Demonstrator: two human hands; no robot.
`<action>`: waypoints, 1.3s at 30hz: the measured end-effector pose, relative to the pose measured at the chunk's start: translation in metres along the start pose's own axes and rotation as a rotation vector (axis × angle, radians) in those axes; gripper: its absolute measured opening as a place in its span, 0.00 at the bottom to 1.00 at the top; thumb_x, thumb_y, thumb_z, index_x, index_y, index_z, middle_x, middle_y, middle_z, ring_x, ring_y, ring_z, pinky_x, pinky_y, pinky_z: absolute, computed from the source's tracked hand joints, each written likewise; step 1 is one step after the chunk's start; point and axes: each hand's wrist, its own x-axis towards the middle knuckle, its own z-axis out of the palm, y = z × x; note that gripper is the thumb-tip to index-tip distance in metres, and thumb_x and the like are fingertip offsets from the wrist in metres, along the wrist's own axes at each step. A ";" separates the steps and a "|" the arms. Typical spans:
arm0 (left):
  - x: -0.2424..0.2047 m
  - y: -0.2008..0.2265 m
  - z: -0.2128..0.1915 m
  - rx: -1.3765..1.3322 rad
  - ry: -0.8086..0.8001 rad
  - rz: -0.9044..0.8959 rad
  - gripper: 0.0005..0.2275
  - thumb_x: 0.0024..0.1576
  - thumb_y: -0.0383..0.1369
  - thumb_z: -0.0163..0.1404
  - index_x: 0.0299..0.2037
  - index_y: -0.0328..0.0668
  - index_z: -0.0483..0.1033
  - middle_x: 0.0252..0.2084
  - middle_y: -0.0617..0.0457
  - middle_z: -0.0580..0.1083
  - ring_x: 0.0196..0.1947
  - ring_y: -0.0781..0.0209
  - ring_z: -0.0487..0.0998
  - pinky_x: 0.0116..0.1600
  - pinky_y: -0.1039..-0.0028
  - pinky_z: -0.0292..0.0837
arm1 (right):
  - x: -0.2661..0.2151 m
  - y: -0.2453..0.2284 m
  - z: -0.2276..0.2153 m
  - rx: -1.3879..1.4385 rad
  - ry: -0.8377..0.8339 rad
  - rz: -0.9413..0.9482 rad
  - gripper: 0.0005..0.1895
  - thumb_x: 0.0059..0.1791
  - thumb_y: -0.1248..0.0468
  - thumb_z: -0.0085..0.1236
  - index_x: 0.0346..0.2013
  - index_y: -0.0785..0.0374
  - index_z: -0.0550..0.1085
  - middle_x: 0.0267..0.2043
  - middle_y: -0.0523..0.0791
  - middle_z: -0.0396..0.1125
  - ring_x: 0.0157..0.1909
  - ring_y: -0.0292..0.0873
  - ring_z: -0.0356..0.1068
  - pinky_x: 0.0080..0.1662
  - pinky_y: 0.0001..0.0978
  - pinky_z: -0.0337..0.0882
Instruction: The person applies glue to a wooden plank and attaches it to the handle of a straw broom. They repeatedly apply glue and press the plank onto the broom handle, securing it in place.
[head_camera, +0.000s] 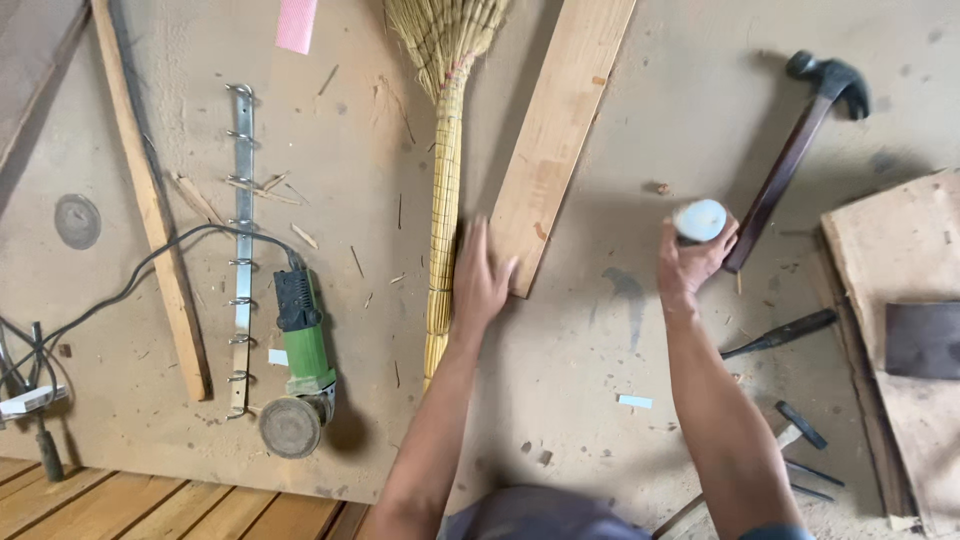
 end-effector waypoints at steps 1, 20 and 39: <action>-0.016 -0.013 0.007 0.020 0.082 0.100 0.38 0.60 0.50 0.51 0.75 0.38 0.51 0.76 0.37 0.55 0.76 0.41 0.54 0.76 0.50 0.48 | 0.002 -0.004 -0.002 0.126 0.018 0.011 0.35 0.37 0.61 0.70 0.56 0.57 0.66 0.49 0.49 0.65 0.55 0.54 0.67 0.58 0.51 0.63; -0.058 -0.041 0.033 0.165 0.372 0.167 0.42 0.50 0.40 0.61 0.73 0.29 0.54 0.73 0.35 0.58 0.71 0.37 0.61 0.74 0.57 0.59 | -0.017 -0.092 -0.040 -0.097 -0.715 -0.290 0.27 0.45 0.49 0.67 0.53 0.59 0.72 0.41 0.54 0.74 0.42 0.62 0.77 0.44 0.56 0.78; -0.058 -0.045 0.036 0.187 0.329 0.113 0.40 0.46 0.31 0.52 0.73 0.31 0.54 0.74 0.38 0.57 0.73 0.42 0.60 0.73 0.59 0.59 | 0.008 -0.124 -0.030 -0.365 -0.942 -0.247 0.30 0.45 0.43 0.63 0.55 0.55 0.71 0.48 0.50 0.73 0.51 0.60 0.75 0.51 0.56 0.76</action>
